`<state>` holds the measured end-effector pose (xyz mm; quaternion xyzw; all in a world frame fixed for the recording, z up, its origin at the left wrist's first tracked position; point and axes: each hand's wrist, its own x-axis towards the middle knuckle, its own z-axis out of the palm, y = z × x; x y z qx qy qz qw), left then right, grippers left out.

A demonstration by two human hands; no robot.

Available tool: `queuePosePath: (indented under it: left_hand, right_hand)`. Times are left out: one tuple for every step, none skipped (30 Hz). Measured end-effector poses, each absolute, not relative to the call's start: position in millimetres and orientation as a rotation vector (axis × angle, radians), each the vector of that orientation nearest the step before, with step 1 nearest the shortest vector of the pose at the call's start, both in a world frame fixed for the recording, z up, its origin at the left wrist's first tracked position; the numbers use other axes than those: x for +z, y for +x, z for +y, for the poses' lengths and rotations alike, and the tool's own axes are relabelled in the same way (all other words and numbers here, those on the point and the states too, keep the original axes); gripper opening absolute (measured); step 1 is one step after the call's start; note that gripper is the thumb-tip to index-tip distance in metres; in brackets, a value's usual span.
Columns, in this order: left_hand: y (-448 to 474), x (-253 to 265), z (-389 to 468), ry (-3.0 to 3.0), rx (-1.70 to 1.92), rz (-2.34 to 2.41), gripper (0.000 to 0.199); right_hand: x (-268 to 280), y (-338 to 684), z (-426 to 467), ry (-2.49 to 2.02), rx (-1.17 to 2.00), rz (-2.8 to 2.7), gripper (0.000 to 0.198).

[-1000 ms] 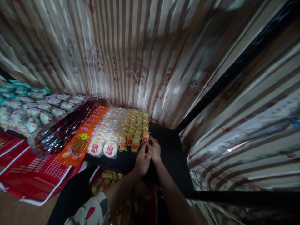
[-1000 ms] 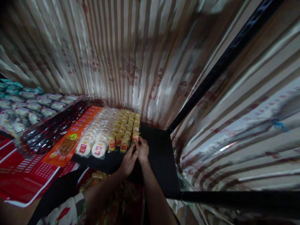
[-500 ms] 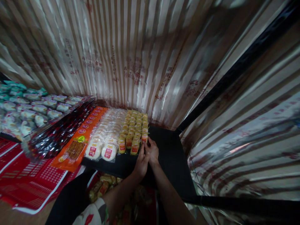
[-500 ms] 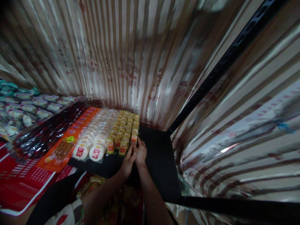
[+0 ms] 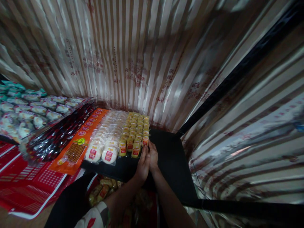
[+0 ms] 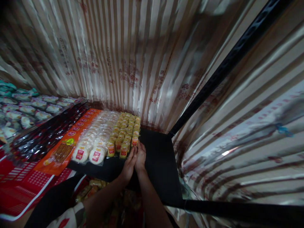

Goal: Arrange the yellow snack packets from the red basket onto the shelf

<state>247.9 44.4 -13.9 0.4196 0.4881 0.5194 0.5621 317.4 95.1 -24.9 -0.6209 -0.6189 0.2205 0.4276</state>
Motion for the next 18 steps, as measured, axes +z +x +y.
queuePosePath:
  left_hand:
    - [248.5, -14.2, 44.2, 0.988, 1.226, 1.154, 0.052]
    - [248.9, -14.4, 43.2, 0.995, 1.228, 1.153, 0.053]
    - [249.2, -14.5, 41.4, 1.009, 1.232, 1.148, 0.053]
    - [249.3, -14.5, 38.8, 1.025, 1.238, 1.143, 0.053]
    - [249.2, -14.4, 35.3, 1.041, 1.245, 1.141, 0.053]
    - [248.9, -14.1, 30.8, 1.056, 1.251, 1.146, 0.053]
    - [248.2, -13.2, 25.4, 1.071, 1.253, 1.158, 0.052]
    - [247.0, -11.7, 19.1, 1.091, 1.252, 1.176, 0.05]
    - [245.4, -9.5, 11.9, 1.117, 1.254, 1.202, 0.048]
    - [243.1, -6.6, 3.8, 1.153, 1.258, 1.23, 0.046]
    - [240.2, -3.0, -5.3, 1.198, 1.264, 1.256, 0.044]
    - [236.7, 0.9, -15.2, 1.245, 1.268, 1.278, 0.041]
    - [232.4, 4.9, -26.0, 1.287, 1.269, 1.297, 0.04]
    - [227.4, 8.4, -37.8, 1.325, 1.268, 1.305, 0.039]
    - [221.8, 11.1, -50.3, 1.359, 1.267, 1.303, 0.038]
    - [215.5, 12.6, -63.6, 1.389, 1.263, 1.29, 0.038]
    - [208.7, 12.7, -77.4, 1.414, 1.26, 1.277, 0.038]
    - [201.5, 11.1, -91.3, 1.437, 1.251, 1.262, 0.038]
  right_hand:
    - [-25.3, 317.7, 94.8, -1.543, 0.555, -1.547, 0.045]
    - [-25.8, 318.2, 94.1, -1.538, 0.555, -1.545, 0.047]
    - [-26.2, 318.8, 93.0, -1.539, 0.549, -1.539, 0.049]
    - [-26.6, 319.4, 91.2, -1.548, 0.537, -1.529, 0.052]
    - [-26.8, 320.0, 88.6, -1.564, 0.523, -1.516, 0.055]
    - [-26.6, 320.5, 85.1, -1.584, 0.511, -1.504, 0.057]
    - [-26.1, 320.6, 80.5, -1.605, 0.5, -1.496, 0.058]
    - [-25.2, 320.4, 74.7, -1.621, 0.491, -1.493, 0.057]
    - [-23.8, 319.6, 67.8, -1.63, 0.478, -1.49, 0.056]
    - [-22.2, 318.2, 59.7, -1.628, 0.466, -1.484, 0.053]
    - [-20.4, 316.3, 50.5, -1.615, 0.456, -1.472, 0.05]
    - [-18.7, 313.6, 40.1, -1.593, 0.456, -1.458, 0.047]
    - [-17.3, 310.4, 28.6, -1.564, 0.469, -1.445, 0.044]
    - [-16.4, 306.7, 16.2, -1.531, 0.496, -1.439, 0.043]
    - [-16.3, 302.5, 2.8, -1.496, 0.53, -1.439, 0.042]
    - [-17.2, 297.9, -11.3, -1.464, 0.567, -1.442, 0.041]
    - [-19.1, 292.9, -25.7, -1.435, 0.608, -1.447, 0.041]
    - [-22.2, 287.5, -40.2, -1.409, 0.655, -1.455, 0.04]
